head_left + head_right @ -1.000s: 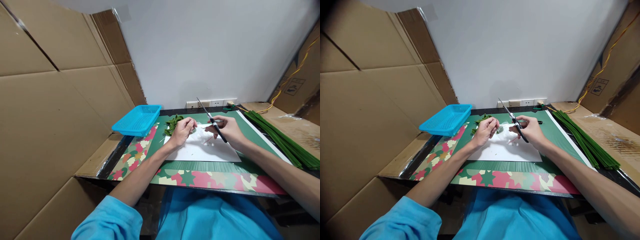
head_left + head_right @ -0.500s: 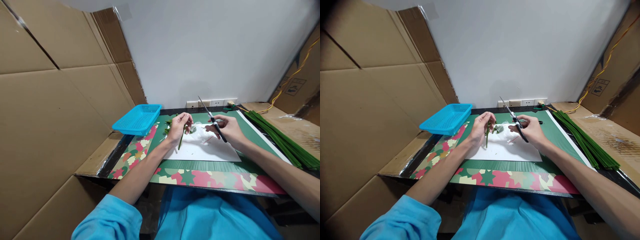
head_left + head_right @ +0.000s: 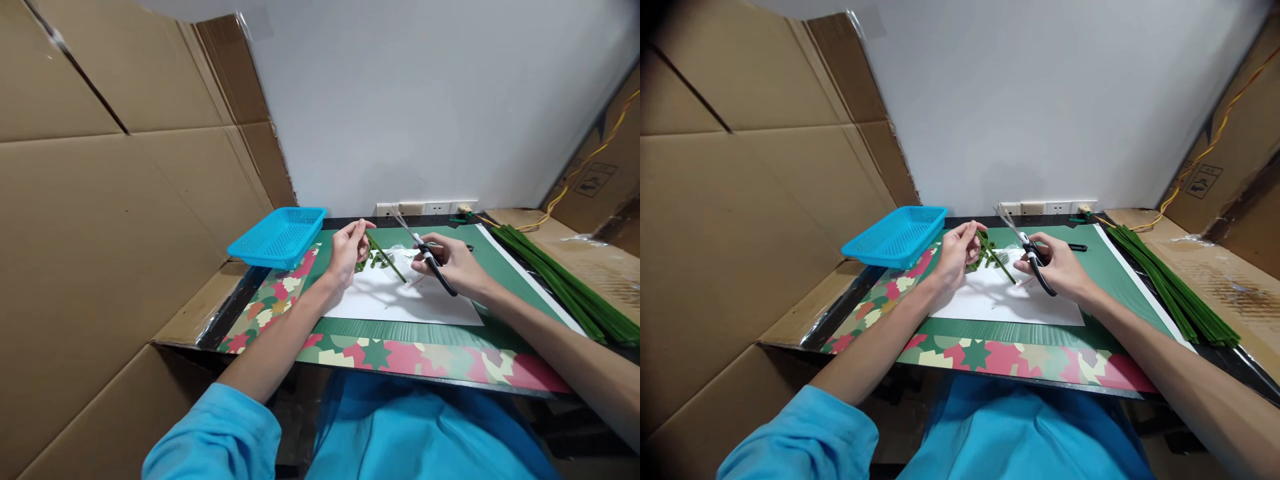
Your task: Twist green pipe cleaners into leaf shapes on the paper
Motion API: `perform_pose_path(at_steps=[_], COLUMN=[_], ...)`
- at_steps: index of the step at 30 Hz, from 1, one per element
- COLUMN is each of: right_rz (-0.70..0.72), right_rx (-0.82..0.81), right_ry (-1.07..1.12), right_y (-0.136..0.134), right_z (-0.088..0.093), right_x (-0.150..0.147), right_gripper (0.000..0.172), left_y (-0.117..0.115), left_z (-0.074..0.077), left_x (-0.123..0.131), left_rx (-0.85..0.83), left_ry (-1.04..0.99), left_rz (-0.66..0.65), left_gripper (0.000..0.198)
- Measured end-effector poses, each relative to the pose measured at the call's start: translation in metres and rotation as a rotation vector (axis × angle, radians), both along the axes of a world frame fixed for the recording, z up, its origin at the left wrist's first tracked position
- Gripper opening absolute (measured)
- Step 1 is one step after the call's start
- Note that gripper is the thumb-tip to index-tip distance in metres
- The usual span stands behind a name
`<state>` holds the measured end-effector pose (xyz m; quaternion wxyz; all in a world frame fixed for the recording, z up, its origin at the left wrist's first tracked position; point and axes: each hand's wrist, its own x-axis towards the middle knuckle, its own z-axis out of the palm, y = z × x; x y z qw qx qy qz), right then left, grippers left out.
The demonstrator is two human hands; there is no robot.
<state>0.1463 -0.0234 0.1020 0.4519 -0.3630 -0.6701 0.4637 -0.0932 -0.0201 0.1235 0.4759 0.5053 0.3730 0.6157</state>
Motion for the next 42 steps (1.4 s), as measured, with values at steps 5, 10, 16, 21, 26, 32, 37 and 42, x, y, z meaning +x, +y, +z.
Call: perform_pose_path(at_steps=[5, 10, 16, 21, 26, 32, 37, 42], right_rz=[-0.051, -0.115, -0.136, -0.31, -0.499, -0.433, -0.279, -0.092], right_rx=[0.033, 0.106, 0.093, 0.101, 0.136, 0.166, 0.228, 0.308], right_ry=[0.101, 0.127, 0.132, 0.117, -0.026, -0.278, -0.447, -0.558], right_y=[-0.002, -0.002, -0.006, 0.0, 0.018, 0.028, 0.03, 0.031], right_z=[0.0, 0.001, 0.005, -0.001, -0.007, -0.002, -0.002, 0.0], right_x=[-0.006, -0.005, -0.007, -0.002, 0.017, 0.028, 0.03, 0.037], right_gripper=[0.067, 0.065, 0.066, 0.059, 0.051, 0.055, 0.046, 0.044], left_y=[-0.004, -0.012, -0.014, -0.019, -0.021, -0.009, -0.007, -0.009], left_z=[-0.008, -0.008, -0.005, -0.002, 0.002, 0.002, 0.002, 0.005], left_x=[0.016, 0.027, 0.026, 0.027, 0.028, 0.009, 0.006, 0.01], left_rx=[0.003, -0.003, -0.024, -0.057, -0.068, -0.153, -0.207, -0.226], left_ry=[0.118, 0.161, 0.181, 0.218, 0.135, -0.067, -0.135, -0.167], left_rz=[-0.137, -0.2, -0.194, -0.272, -0.251, -0.096, -0.049, 0.007], left_gripper=[0.049, 0.054, 0.052, 0.045, 0.043, 0.04, 0.038, 0.03])
